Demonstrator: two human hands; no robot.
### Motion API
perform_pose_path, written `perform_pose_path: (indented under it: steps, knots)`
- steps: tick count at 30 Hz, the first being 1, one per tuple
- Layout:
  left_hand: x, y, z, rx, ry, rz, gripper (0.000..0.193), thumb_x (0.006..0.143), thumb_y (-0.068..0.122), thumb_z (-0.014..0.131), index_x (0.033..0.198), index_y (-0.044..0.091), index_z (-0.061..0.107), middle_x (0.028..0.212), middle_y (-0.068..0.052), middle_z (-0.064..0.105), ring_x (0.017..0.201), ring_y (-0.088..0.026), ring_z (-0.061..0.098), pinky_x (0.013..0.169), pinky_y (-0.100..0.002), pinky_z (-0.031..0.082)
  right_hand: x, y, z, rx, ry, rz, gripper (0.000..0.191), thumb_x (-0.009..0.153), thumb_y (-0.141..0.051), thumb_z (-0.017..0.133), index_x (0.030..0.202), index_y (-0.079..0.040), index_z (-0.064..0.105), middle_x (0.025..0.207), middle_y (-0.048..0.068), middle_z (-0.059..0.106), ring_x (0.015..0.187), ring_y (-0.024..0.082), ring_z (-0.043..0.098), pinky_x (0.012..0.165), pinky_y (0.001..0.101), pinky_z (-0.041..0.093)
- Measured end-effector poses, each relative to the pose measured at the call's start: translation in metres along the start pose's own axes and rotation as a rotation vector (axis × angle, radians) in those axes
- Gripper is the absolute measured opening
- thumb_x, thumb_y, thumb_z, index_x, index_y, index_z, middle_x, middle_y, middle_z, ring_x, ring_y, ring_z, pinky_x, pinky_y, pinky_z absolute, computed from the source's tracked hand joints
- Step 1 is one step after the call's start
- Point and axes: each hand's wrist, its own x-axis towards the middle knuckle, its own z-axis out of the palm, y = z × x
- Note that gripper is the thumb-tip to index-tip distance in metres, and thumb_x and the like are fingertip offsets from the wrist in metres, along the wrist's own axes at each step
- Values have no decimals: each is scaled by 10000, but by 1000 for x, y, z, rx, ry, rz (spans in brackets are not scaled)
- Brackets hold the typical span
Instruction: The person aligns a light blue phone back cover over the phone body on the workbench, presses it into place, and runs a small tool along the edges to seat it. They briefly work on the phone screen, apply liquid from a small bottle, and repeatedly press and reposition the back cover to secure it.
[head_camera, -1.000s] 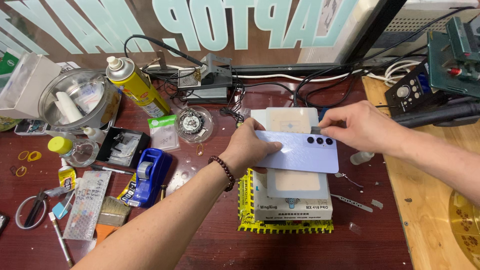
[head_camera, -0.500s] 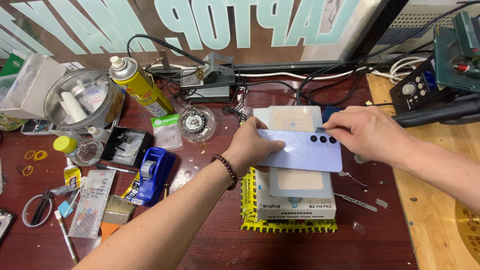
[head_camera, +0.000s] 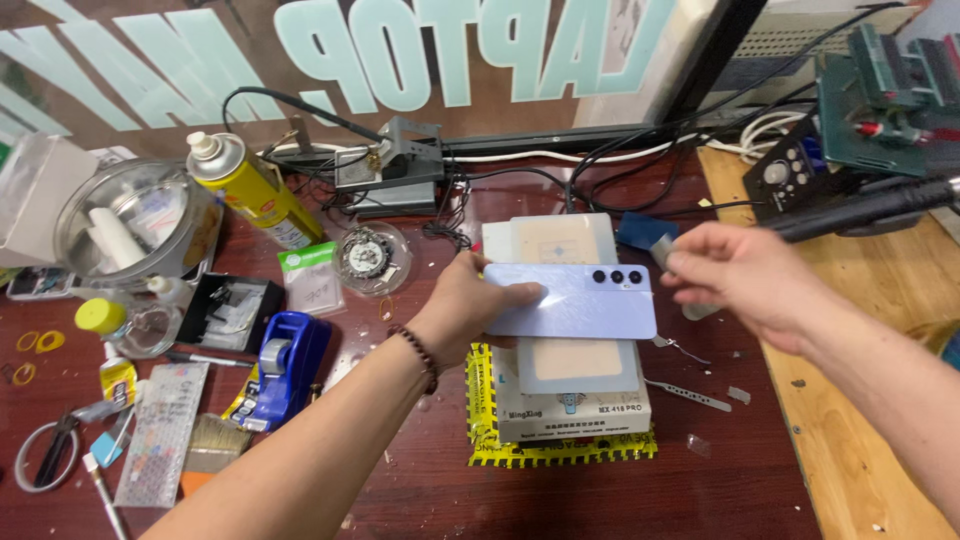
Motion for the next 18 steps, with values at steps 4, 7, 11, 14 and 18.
perform_pose_path:
  steps: [4, 7, 11, 14, 18]
  knots:
    - [-12, -9, -8, -78, 20, -137, 420, 805, 156, 834, 1097, -22, 590, 1013, -160, 727, 819, -238, 733, 634, -378, 635, -17, 28, 6, 191, -145, 22, 130, 934, -148, 654, 1023, -56, 678, 974, 25, 719, 896, 133, 658, 798, 342, 545]
    - [-12, -10, -7, -39, 33, -117, 394, 788, 130, 833, 1083, -6, 610, 959, -136, 739, 785, -231, 712, 615, -365, 588, -20, 35, 9, 222, -96, -5, 123, 947, -150, 664, 1042, -73, 683, 979, 13, 705, 895, 134, 625, 787, 338, 496]
    - [-7, -10, -4, -93, 15, -49, 345, 789, 121, 834, 1063, 18, 652, 943, -96, 760, 808, -201, 708, 675, -347, 573, -25, 37, 12, 288, -110, -46, 110, 963, -158, 670, 1040, -80, 673, 988, 3, 693, 903, 119, 614, 790, 330, 479]
    - [-4, -11, -10, -206, -30, -89, 266, 830, 97, 803, 1044, -4, 681, 956, -103, 750, 813, -200, 694, 696, -364, 553, -29, 37, 14, 305, -162, -28, 125, 940, -161, 666, 1024, -72, 691, 984, 13, 707, 908, 135, 645, 824, 349, 516]
    - [-2, -14, -18, -361, -123, -136, 212, 859, 72, 746, 1046, 34, 654, 1005, -84, 728, 866, -201, 709, 742, -376, 606, -18, 27, 17, 273, -80, -52, 119, 956, -161, 659, 1043, -82, 676, 1018, 5, 688, 947, 123, 641, 856, 344, 513]
